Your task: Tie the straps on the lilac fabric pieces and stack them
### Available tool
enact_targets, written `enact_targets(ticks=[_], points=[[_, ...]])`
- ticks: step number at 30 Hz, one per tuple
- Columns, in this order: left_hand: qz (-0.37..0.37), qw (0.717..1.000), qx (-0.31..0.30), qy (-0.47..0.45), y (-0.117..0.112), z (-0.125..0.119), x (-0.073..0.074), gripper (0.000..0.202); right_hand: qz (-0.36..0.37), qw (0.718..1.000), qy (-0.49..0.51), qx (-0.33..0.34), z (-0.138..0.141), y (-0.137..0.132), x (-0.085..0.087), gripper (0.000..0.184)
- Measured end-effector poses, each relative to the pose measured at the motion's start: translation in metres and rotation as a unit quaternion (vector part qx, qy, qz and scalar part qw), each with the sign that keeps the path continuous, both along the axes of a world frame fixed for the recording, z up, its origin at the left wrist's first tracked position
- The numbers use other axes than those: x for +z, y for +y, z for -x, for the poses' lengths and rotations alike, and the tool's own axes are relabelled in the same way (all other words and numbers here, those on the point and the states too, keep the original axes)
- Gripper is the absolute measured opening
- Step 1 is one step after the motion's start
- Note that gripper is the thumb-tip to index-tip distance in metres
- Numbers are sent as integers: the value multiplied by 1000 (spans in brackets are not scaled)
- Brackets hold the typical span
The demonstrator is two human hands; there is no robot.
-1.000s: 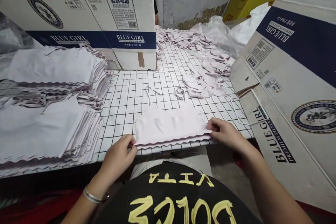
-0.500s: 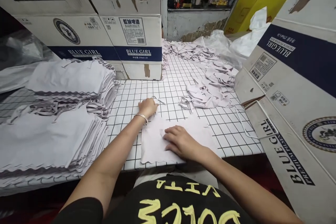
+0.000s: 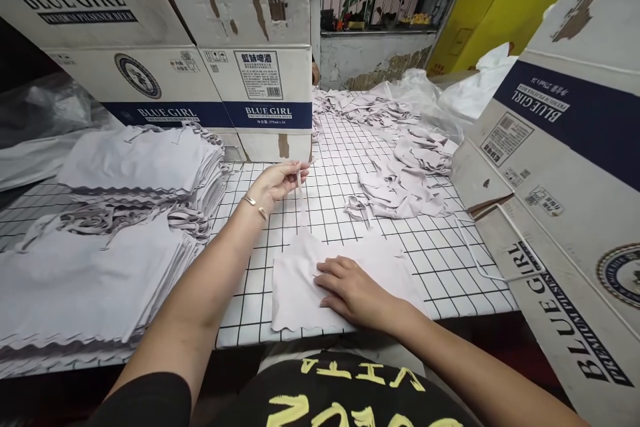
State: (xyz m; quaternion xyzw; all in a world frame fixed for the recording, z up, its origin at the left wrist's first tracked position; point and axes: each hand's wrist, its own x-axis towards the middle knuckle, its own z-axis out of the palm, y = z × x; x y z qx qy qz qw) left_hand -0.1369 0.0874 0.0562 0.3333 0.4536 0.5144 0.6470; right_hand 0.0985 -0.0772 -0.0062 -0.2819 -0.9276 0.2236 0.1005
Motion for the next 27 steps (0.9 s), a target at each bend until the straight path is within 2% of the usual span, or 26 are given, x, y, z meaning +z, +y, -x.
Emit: enact_targets(ticks=[3, 5, 6, 7, 8, 10, 11, 12, 13, 15, 17, 19, 21, 24, 27], points=[[-69, 998, 11, 0, -14, -6, 15, 30, 45, 999, 4, 12, -1, 7, 6, 32], [-166, 984, 6, 58, -31, -12, 21, 54, 110, 993, 48, -18, -3, 18, 13, 28], [-234, 966, -4, 110, -41, -15, 23, 62, 152, 983, 87, -54, -5, 24, 16, 25], [-313, 933, -18, 175, -51, -18, 24, 65, 198, 966, 136, -97, -6, 32, 20, 21], [-397, 883, -33, 249, -61, -20, 24, 64, 247, 941, 188, -137, -8, 39, 24, 19], [-542, 740, -57, 395, -80, -24, 22, 61, 350, 877, 280, -176, -10, 53, 32, 22], [-590, 667, -64, 450, -88, -24, 20, 61, 398, 844, 314, -176, -11, 58, 35, 23], [-621, 610, -67, 487, -94, -25, 18, 64, 439, 814, 340, -171, -11, 61, 38, 24], [-639, 572, -65, 511, -99, -25, 16, 66, 472, 787, 360, -167, -10, 64, 40, 25], [-651, 540, -58, 530, -106, -25, 12, 70, 524, 743, 384, -158, -7, 66, 41, 27], [-653, 536, -57, 533, -109, -24, 9, 71, 568, 710, 393, -138, -4, 67, 42, 28], [-646, 555, -57, 520, -110, -25, 7, 73, 608, 681, 392, -111, -1, 68, 42, 27], [-626, 604, -52, 490, -109, -25, 4, 75, 643, 661, 375, -95, 1, 70, 43, 28], [-587, 682, -45, 434, -109, -26, -1, 77, 680, 653, 324, -83, 2, 75, 43, 34], [-561, 729, -45, 390, -109, -27, -6, 77, 695, 651, 298, -58, 3, 79, 40, 35]])
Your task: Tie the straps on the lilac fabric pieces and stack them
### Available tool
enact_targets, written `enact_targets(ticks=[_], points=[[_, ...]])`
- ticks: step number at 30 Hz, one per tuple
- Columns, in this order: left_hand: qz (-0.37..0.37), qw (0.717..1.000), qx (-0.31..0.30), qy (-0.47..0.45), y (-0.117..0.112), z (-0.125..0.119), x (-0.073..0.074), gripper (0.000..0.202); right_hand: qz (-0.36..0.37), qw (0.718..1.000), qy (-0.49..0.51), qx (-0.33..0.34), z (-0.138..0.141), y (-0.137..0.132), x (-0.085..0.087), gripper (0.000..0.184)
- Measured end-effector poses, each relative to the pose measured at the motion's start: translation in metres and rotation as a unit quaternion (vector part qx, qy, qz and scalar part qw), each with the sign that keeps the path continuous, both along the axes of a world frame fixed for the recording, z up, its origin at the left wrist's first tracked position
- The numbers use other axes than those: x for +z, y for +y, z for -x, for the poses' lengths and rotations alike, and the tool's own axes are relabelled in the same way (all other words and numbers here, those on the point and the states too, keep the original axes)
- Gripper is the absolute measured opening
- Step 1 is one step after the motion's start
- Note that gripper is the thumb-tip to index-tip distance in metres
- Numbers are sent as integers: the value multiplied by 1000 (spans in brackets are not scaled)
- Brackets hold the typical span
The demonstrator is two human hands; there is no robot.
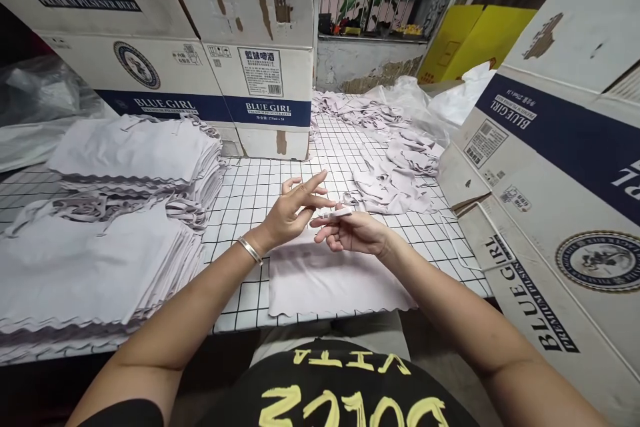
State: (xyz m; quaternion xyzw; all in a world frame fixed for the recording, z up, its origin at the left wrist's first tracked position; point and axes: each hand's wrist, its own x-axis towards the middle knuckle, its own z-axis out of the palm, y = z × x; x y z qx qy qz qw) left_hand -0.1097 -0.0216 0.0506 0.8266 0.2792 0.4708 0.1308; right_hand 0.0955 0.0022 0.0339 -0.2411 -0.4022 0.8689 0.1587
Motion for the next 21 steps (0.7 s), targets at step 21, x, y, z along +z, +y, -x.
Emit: enact_targets(ticks=[21], points=[[166, 960, 219, 46, -21, 5, -21, 33, -76, 988, -134, 14, -2, -6, -7, 23]])
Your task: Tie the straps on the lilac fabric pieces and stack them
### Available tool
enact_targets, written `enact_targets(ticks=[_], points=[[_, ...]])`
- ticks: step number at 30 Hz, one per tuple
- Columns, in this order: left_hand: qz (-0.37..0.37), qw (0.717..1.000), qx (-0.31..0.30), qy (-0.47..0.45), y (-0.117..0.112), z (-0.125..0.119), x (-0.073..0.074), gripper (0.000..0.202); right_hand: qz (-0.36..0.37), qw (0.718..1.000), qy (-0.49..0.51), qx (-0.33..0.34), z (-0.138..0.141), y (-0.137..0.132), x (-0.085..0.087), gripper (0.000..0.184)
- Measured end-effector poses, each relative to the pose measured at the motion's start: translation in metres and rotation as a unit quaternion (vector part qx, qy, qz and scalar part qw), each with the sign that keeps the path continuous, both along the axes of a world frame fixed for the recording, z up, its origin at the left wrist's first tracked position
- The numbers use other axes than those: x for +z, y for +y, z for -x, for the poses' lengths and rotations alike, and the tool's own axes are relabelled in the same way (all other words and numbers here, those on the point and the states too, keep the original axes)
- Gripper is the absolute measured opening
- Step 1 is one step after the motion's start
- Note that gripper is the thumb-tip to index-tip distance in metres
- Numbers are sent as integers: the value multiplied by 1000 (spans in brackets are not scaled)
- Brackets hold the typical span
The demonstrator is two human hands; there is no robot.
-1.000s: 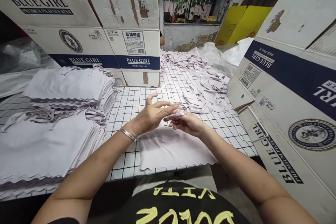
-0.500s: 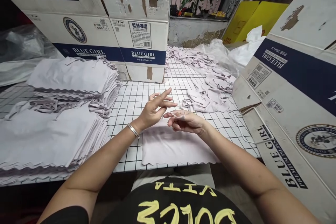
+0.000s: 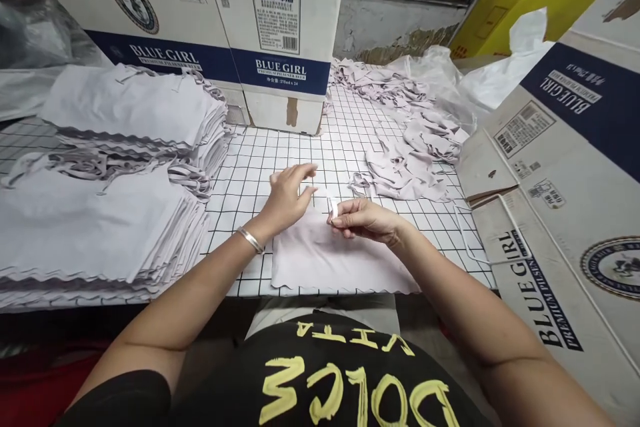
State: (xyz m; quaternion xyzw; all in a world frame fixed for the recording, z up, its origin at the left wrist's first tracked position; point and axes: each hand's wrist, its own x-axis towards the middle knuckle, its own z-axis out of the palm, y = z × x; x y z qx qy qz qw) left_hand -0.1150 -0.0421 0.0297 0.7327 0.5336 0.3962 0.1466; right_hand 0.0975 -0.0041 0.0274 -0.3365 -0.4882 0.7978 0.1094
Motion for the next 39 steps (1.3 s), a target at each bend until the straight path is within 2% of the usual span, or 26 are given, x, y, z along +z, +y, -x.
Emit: enact_targets(ticks=[2, 5, 8, 12, 15, 19, 22, 28, 39], points=[[73, 994, 32, 69, -16, 2, -10, 14, -11, 999, -11, -47, -4, 2, -4, 24], [174, 973, -8, 151, -37, 0, -28, 26, -25, 994, -29, -102, -3, 2, -11, 25], [193, 968, -11, 160, -46, -4, -41, 25, -42, 989, -47, -137, 2, 0, -17, 28], [214, 970, -23, 115, -43, -6, -42, 12, -95, 984, -50, -144, 9, -4, -24, 34], [233, 968, -28, 88, -42, -5, -40, 6, -182, 974, -61, -121, 13, -7, -28, 33], [238, 968, -14, 78, -43, -6, -39, 15, -352, 923, -125, -85, 17, -11, -36, 19], [238, 968, -12, 72, -44, -7, -38, 17, -417, 895, -150, -58, 20, -13, -40, 12], [229, 972, -5, 59, -44, -7, -37, 15, -442, 885, -146, -20, 23, -17, -42, 9], [207, 977, 3, 45, -45, -5, -42, 23, -445, 885, -129, -49, 24, -21, -47, 12]])
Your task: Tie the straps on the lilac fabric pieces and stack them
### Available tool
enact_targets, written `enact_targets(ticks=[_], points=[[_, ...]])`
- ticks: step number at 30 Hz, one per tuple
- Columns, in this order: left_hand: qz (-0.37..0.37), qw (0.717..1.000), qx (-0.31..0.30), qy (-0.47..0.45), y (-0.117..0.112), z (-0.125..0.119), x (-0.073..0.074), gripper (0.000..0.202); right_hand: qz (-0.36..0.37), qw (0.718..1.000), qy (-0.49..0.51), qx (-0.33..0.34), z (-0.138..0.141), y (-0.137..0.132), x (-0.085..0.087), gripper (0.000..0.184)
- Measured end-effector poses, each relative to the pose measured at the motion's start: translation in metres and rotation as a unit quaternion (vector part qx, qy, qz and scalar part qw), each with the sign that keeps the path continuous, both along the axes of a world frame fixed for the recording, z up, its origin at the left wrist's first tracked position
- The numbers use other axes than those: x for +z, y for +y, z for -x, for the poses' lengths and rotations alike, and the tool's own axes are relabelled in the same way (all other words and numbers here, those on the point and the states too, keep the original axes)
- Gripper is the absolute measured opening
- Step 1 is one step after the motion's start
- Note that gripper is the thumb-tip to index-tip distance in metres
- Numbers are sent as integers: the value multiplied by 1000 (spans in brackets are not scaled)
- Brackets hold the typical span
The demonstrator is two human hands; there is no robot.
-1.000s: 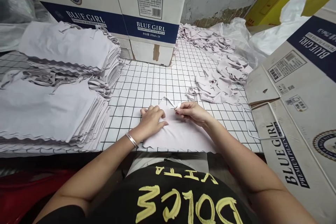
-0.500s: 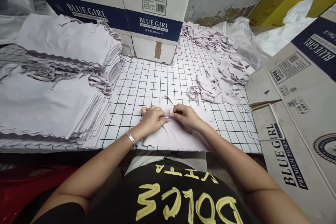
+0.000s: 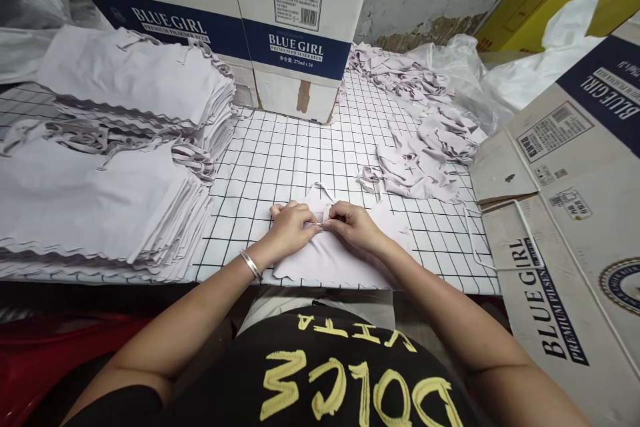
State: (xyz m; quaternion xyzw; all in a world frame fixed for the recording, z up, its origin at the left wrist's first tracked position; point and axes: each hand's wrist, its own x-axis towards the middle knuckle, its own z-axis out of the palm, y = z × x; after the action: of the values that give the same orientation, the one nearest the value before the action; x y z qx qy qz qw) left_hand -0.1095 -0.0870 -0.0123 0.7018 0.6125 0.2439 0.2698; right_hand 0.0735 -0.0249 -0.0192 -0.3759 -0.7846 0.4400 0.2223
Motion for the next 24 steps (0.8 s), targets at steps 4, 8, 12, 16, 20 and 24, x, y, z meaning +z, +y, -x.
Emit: enact_targets(ticks=[4, 8, 12, 16, 20, 24], points=[[9, 1000, 0, 2, 0, 0, 1, 20, -8, 1000, 5, -14, 0, 0, 1, 14], [4, 1000, -3, 0, 0, 0, 2, 21, -11, 1000, -10, -13, -2, 2, 2, 14], [-2, 1000, -7, 0, -1, 1, 3, 21, -15, 1000, -8, 1, -2, 1, 1, 12], [0, 1000, -11, 0, -1, -2, 2, 22, -7, 1000, 11, -13, 3, -4, -4, 14], [3, 1000, -7, 1, 2, -1, -2, 29, 5, 997, 44, -55, 15, -9, -10, 15], [34, 997, -45, 47, 5, 19, -1, 42, -66, 994, 18, -89, 13, -11, -7, 11]])
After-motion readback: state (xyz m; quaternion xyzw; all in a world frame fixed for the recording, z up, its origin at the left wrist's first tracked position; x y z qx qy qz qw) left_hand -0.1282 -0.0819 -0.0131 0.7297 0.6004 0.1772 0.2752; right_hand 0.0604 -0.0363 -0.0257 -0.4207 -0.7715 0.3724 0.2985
